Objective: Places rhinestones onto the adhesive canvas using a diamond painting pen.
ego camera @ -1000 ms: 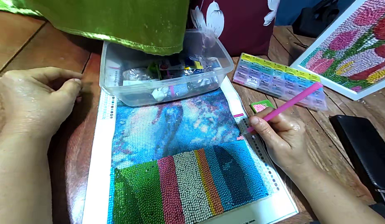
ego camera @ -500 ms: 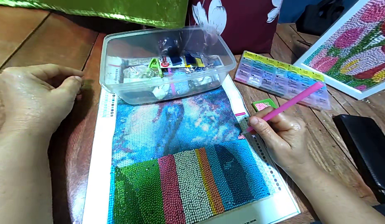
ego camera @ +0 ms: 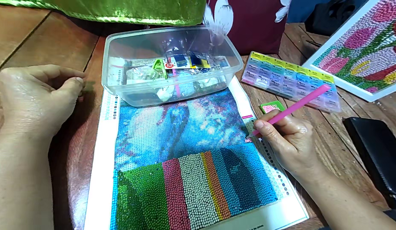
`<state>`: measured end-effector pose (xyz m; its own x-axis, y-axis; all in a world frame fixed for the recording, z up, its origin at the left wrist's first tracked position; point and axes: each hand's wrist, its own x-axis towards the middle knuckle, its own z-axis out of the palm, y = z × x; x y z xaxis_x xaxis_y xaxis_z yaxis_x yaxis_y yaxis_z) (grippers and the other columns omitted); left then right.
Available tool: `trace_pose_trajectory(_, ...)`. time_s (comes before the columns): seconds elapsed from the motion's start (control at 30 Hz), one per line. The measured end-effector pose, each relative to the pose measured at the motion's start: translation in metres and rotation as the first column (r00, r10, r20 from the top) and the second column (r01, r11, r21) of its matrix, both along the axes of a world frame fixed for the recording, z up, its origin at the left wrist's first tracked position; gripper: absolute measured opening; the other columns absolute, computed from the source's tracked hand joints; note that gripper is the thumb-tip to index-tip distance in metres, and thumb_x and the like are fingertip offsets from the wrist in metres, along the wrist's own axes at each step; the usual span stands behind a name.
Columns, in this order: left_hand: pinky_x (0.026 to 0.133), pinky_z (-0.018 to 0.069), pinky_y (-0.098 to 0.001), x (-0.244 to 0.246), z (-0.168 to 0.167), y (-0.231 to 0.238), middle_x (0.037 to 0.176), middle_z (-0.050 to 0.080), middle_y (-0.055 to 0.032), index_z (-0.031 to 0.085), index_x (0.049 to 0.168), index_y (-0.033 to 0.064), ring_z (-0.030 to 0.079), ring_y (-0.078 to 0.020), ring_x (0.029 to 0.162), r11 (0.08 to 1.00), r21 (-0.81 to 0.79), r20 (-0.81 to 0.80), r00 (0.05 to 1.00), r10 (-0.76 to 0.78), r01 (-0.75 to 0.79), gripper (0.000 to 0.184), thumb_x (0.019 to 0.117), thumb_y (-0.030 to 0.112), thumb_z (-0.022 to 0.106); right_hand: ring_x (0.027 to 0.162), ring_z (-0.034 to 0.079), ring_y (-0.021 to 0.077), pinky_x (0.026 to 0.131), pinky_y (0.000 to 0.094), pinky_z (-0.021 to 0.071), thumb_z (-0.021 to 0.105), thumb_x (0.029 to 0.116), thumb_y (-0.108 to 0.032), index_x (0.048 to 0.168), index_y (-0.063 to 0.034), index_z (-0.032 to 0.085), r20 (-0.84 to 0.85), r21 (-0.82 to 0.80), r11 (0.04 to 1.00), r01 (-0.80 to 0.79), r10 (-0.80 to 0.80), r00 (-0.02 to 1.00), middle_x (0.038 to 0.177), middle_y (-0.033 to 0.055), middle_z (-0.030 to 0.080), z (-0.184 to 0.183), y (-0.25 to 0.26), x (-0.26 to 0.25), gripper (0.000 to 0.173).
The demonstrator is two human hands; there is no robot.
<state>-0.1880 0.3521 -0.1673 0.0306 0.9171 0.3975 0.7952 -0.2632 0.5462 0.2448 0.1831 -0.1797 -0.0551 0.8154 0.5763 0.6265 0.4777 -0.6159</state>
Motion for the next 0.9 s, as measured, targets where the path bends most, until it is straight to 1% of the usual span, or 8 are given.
trace_pose_trajectory(0.37, 0.072, 0.0523, -0.0321, 0.002, 0.001, -0.002, 0.096, 0.067, -0.0105, 0.067, 0.114, 0.0025, 0.059, -0.0073, 0.074, 1.0, -0.015, 0.01, 1.0, 0.005, -0.005, 0.034, 0.099, 0.03, 0.056, 0.064, 0.056, -0.0087, 0.058, 0.0072, 0.0459, 0.054, 0.1045, -0.022, 0.086, -0.0066, 0.064, 0.006, 0.001, 1.0, -0.001, 0.001, 1.0, 0.069, -0.0079, 0.058, 0.0, 0.0, -0.001, 0.026)
trace_pose_trajectory(0.47, 0.07, 0.0521, -0.0296, 0.004, 0.002, -0.003, 0.094, 0.066, -0.0085, 0.068, 0.114, 0.0029, 0.059, -0.0055, 0.072, 1.0, -0.016, 0.009, 1.0, 0.009, -0.009, 0.033, 0.0993, 0.03, 0.055, 0.063, 0.055, -0.0086, 0.058, 0.007, 0.0451, 0.054, 0.1045, -0.021, 0.086, -0.0062, 0.064, 0.003, 0.0, 1.0, -0.006, 0.006, 1.0, 0.069, -0.0075, 0.058, 0.001, 0.0, -0.001, 0.026)
trace_pose_trajectory(0.53, 0.071, 0.0507, -0.0332, 0.016, 0.011, -0.012, 0.093, 0.065, -0.0108, 0.067, 0.113, 0.0011, 0.057, -0.0089, 0.072, 0.999, -0.041, 0.007, 1.0, 0.031, -0.03, 0.029, 0.1013, 0.025, 0.055, 0.063, 0.054, -0.0088, 0.057, 0.0069, 0.0446, 0.054, 0.1043, -0.021, 0.086, -0.0061, 0.064, 0.013, -0.003, 1.0, -0.006, 0.006, 1.0, 0.07, -0.0074, 0.058, 0.001, 0.0, -0.001, 0.026)
trace_pose_trajectory(0.6, 0.071, 0.0491, -0.0411, 0.025, 0.018, -0.019, 0.094, 0.065, -0.0164, 0.067, 0.112, -0.0017, 0.056, -0.0156, 0.073, 0.998, -0.055, 0.002, 0.999, 0.039, -0.039, 0.027, 0.102, 0.02, 0.054, 0.061, 0.052, -0.0092, 0.056, 0.0065, 0.0426, 0.054, 0.1043, -0.022, 0.087, -0.0055, 0.065, 0.025, -0.006, 1.0, -0.004, 0.004, 1.0, 0.068, -0.0075, 0.057, 0.0, 0.0, -0.001, 0.026)
trace_pose_trajectory(0.63, 0.071, 0.0491, -0.0411, 0.022, 0.017, -0.018, 0.094, 0.065, -0.0166, 0.067, 0.112, -0.0014, 0.057, -0.0158, 0.074, 0.998, -0.051, 0.003, 0.999, 0.032, -0.032, 0.028, 0.1018, 0.021, 0.054, 0.06, 0.05, -0.0093, 0.055, 0.0065, 0.0408, 0.054, 0.1043, -0.022, 0.087, -0.0051, 0.064, 0.034, -0.006, 1.0, -0.004, 0.004, 0.999, 0.068, -0.0074, 0.056, 0.0, 0.0, -0.001, 0.026)
trace_pose_trajectory(0.73, 0.07, 0.0515, -0.0313, 0.003, 0.002, -0.003, 0.093, 0.066, -0.0098, 0.068, 0.114, 0.0025, 0.058, -0.0069, 0.072, 1.0, -0.003, -0.006, 1.0, -0.006, 0.006, 0.032, 0.0995, 0.029, 0.055, 0.061, 0.05, -0.0093, 0.057, 0.0064, 0.0412, 0.054, 0.1044, -0.023, 0.087, -0.0043, 0.065, 0.058, 0.005, 1.0, -0.004, 0.004, 0.998, 0.069, -0.0066, 0.056, 0.001, -0.001, -0.002, 0.027)
trace_pose_trajectory(0.8, 0.07, 0.0516, -0.0301, 0.002, 0.001, -0.001, 0.093, 0.066, -0.0092, 0.068, 0.113, 0.0021, 0.058, -0.0059, 0.071, 1.0, 0.001, 0.004, 1.0, -0.007, 0.007, 0.033, 0.099, 0.029, 0.056, 0.063, 0.052, -0.0091, 0.059, 0.0064, 0.0425, 0.053, 0.1049, -0.023, 0.087, -0.0043, 0.065, 0.081, 0.016, 1.0, -0.011, 0.01, 0.997, 0.07, -0.0057, 0.058, 0.001, -0.001, -0.003, 0.029)
trace_pose_trajectory(0.9, 0.069, 0.052, -0.0289, 0.004, 0.002, -0.003, 0.093, 0.066, -0.0091, 0.067, 0.114, 0.0019, 0.058, -0.005, 0.071, 1.0, -0.008, 0.011, 1.0, 0.002, -0.002, 0.033, 0.0993, 0.029, 0.056, 0.062, 0.049, -0.0071, 0.058, 0.0079, 0.0399, 0.053, 0.105, -0.024, 0.085, -0.0035, 0.065, 0.126, 0.057, 0.998, -0.035, 0.028, 0.992, 0.069, -0.0035, 0.057, 0.001, -0.001, -0.003, 0.031)
